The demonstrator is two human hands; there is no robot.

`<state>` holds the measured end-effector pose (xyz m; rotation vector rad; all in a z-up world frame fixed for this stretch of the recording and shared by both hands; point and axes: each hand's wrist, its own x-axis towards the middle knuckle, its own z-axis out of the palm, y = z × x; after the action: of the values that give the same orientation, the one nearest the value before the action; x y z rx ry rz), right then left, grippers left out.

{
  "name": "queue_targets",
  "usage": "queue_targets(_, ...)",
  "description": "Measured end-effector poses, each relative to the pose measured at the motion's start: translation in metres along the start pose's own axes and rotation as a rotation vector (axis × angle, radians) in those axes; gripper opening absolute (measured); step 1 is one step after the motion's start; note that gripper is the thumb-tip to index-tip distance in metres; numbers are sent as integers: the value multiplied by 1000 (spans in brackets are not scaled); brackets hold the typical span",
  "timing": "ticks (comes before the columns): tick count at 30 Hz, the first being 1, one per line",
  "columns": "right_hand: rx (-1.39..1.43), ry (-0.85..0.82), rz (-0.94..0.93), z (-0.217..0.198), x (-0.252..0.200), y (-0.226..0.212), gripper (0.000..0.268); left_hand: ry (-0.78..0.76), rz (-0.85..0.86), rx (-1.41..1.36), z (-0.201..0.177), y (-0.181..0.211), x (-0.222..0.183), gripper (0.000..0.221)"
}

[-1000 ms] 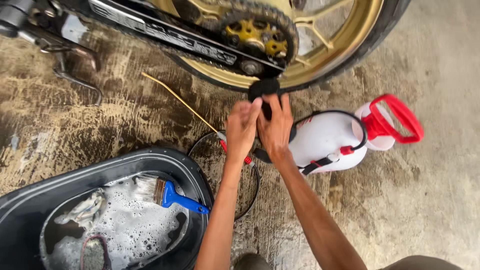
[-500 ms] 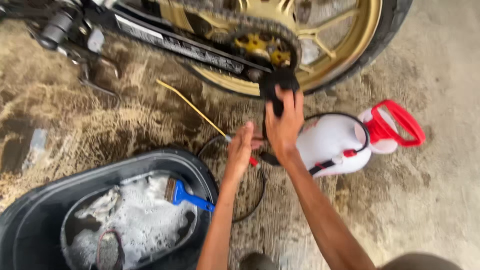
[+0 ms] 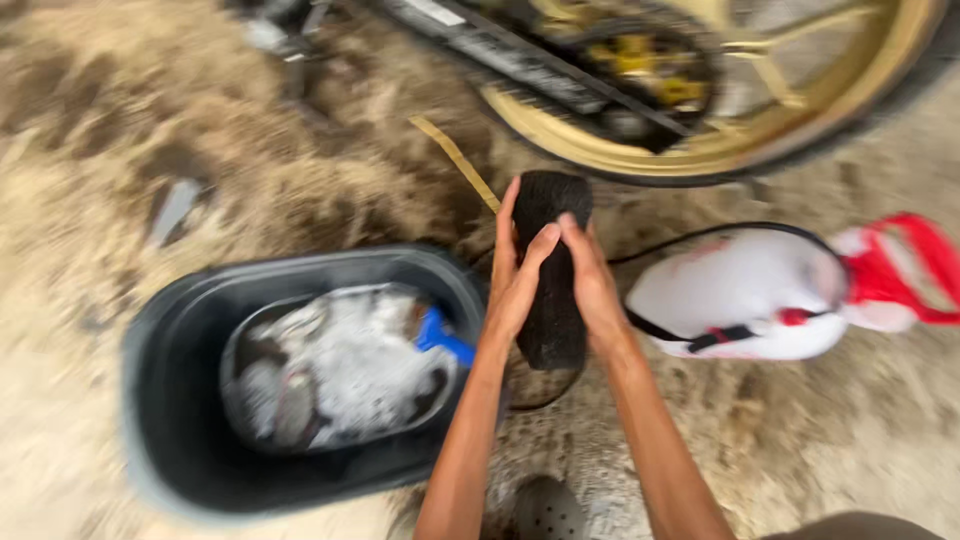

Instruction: The person cleans a motorcycle chain by spraying it with a pressure sprayer, scrubbing with a brush and sponge, and rinsing with water. They add soap to a bucket, mix it, and use the sprayer to rinse the chain and surrounding area.

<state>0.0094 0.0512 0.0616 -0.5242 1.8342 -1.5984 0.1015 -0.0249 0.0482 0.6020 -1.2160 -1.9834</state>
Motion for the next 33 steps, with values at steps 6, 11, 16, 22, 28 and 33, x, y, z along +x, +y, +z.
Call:
queue_targets(6, -447, -399, -136, 112, -52, 5, 80, 565, 404, 258, -116, 34, -22, 64)
queue_targets(11, -573, -540, -76, 203, -68, 130, 70, 618, -169, 847, -241, 12, -64, 68)
queue_targets(16, -878, -645, 76, 235, -91, 207, 55, 563, -226, 1261, -278, -69, -106, 75)
queue_targets(22, -1146, -684, -6, 234, -87, 263, 41, 396, -536, 1468, -292, -101, -108, 60)
queue_targets(28, -1036, -532, -83, 212, -84, 215, 43, 316, -591, 1234, -280, -33, -106, 68)
queue_targets(33, -1026, -404, -54, 219, -65, 183, 32, 410, -445, 1272, -265, -25, -98, 67)
